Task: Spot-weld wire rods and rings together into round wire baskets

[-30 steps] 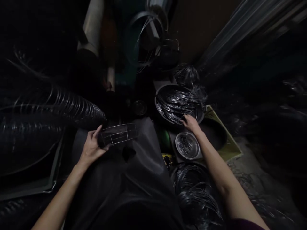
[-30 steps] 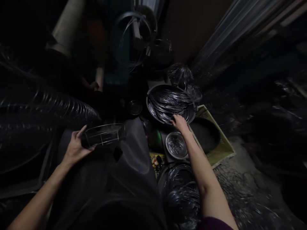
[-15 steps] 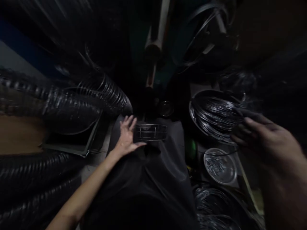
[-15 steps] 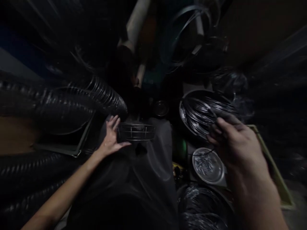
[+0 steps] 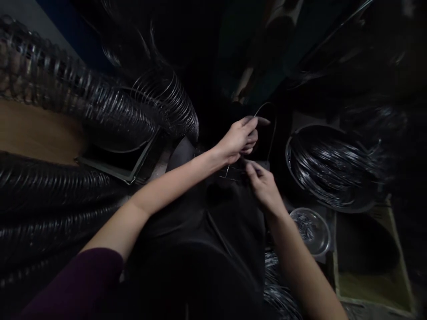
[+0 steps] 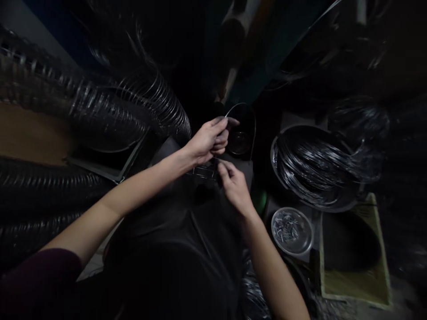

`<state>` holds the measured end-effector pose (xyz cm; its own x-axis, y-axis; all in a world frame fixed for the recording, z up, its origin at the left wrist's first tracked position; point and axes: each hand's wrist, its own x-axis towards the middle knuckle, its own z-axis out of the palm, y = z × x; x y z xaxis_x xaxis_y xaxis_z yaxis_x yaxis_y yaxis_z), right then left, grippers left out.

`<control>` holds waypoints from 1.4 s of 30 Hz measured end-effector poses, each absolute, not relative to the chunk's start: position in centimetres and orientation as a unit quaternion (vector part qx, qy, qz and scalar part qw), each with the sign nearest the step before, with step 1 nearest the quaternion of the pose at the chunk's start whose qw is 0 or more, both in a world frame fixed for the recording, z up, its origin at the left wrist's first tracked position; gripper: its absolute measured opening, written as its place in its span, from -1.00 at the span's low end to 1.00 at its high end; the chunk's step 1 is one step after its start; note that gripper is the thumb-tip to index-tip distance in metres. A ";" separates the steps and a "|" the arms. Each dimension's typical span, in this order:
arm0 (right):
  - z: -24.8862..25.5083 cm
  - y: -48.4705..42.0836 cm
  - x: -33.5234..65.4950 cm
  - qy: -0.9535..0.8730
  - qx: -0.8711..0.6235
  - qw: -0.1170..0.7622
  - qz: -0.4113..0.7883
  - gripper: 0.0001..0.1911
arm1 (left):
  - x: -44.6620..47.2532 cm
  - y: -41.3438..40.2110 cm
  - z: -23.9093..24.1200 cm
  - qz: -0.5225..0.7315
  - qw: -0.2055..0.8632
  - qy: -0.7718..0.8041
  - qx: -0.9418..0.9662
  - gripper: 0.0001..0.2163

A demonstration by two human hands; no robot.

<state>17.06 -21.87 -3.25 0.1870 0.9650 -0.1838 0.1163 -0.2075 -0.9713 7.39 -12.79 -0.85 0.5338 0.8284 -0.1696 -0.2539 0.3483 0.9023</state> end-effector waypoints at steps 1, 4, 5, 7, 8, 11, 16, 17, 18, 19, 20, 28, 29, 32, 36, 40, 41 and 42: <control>-4.2 -22.5 16.8 -0.462 -0.629 0.427 0.457 -0.65 | 7.4 -12.2 -1.0 0.353 0.756 0.327 0.443 -0.74; -5.8 -22.4 17.0 -0.507 -0.641 0.384 0.430 -0.64 | 6.3 -11.7 -1.8 0.344 0.704 0.333 0.525 -0.69; -5.8 -21.8 17.3 -0.521 -0.645 0.377 0.413 -0.67 | 5.6 -12.1 -2.2 0.338 0.663 0.335 0.577 -0.67; -5.3 -20.3 18.0 -0.555 -0.650 0.365 0.370 -0.71 | 3.6 -13.2 -3.3 0.302 0.544 0.348 0.701 -0.54; -4.8 -19.5 18.3 -0.572 -0.651 0.359 0.348 -0.73 | 2.6 -13.9 -4.1 0.267 0.470 0.358 0.762 -0.43; -3.3 -17.4 18.7 -0.593 -0.650 0.358 0.313 -0.80 | 0.2 -15.7 -6.4 0.136 0.286 0.398 0.861 -0.24; -2.7 -14.7 18.6 -0.472 -0.625 0.443 0.436 -0.75 | -1.2 -15.0 -7.7 0.123 0.224 0.388 0.886 -0.45; -2.8 -14.1 18.6 -0.447 -0.614 0.455 0.464 -0.73 | -1.4 -14.4 -7.4 0.138 0.223 0.379 0.887 -0.46; -3.0 -13.6 18.7 -0.429 -0.603 0.466 0.485 -0.70 | -1.5 -13.8 -7.1 0.152 0.221 0.376 0.887 -0.46; -3.1 -12.9 18.7 -0.415 -0.592 0.475 0.502 -0.66 | -1.7 -13.1 -6.8 0.162 0.220 0.375 0.886 -0.46; -3.2 -12.3 18.7 -0.405 -0.581 0.479 0.518 -0.62 | -1.8 -12.4 -6.6 0.168 0.219 0.374 0.886 -0.46; -2.7 -8.5 17.9 -0.361 -0.551 0.449 0.604 -0.50 | -1.4 -8.4 -6.8 0.221 0.227 0.347 0.883 -0.41; -2.7 -8.2 17.9 -0.363 -0.556 0.452 0.596 -0.50 | -1.3 -7.9 -6.8 0.227 0.228 0.339 0.884 -0.42; -2.5 -7.1 18.3 -0.373 -0.561 0.486 0.557 -0.47 | -0.9 -6.5 -6.5 0.250 0.227 0.321 0.885 -0.45; -1.8 -5.3 18.9 -0.382 -0.550 0.520 0.530 -0.47 | -0.4 -4.7 -6.0 0.278 0.225 0.304 0.883 -0.45; -1.1 -3.8 19.3 -0.385 -0.552 0.499 0.546 -0.55 | -0.1 -3.4 -5.7 0.293 0.231 0.293 0.880 -0.46; -1.0 -3.5 19.4 -0.385 -0.557 0.494 0.546 -0.56 | -0.1 -3.2 -5.7 0.296 0.229 0.292 0.880 -0.46; -1.0 -3.3 19.4 -0.385 -0.559 0.493 0.544 -0.57 | -0.1 -3.0 -5.6 0.298 0.227 0.293 0.880 -0.46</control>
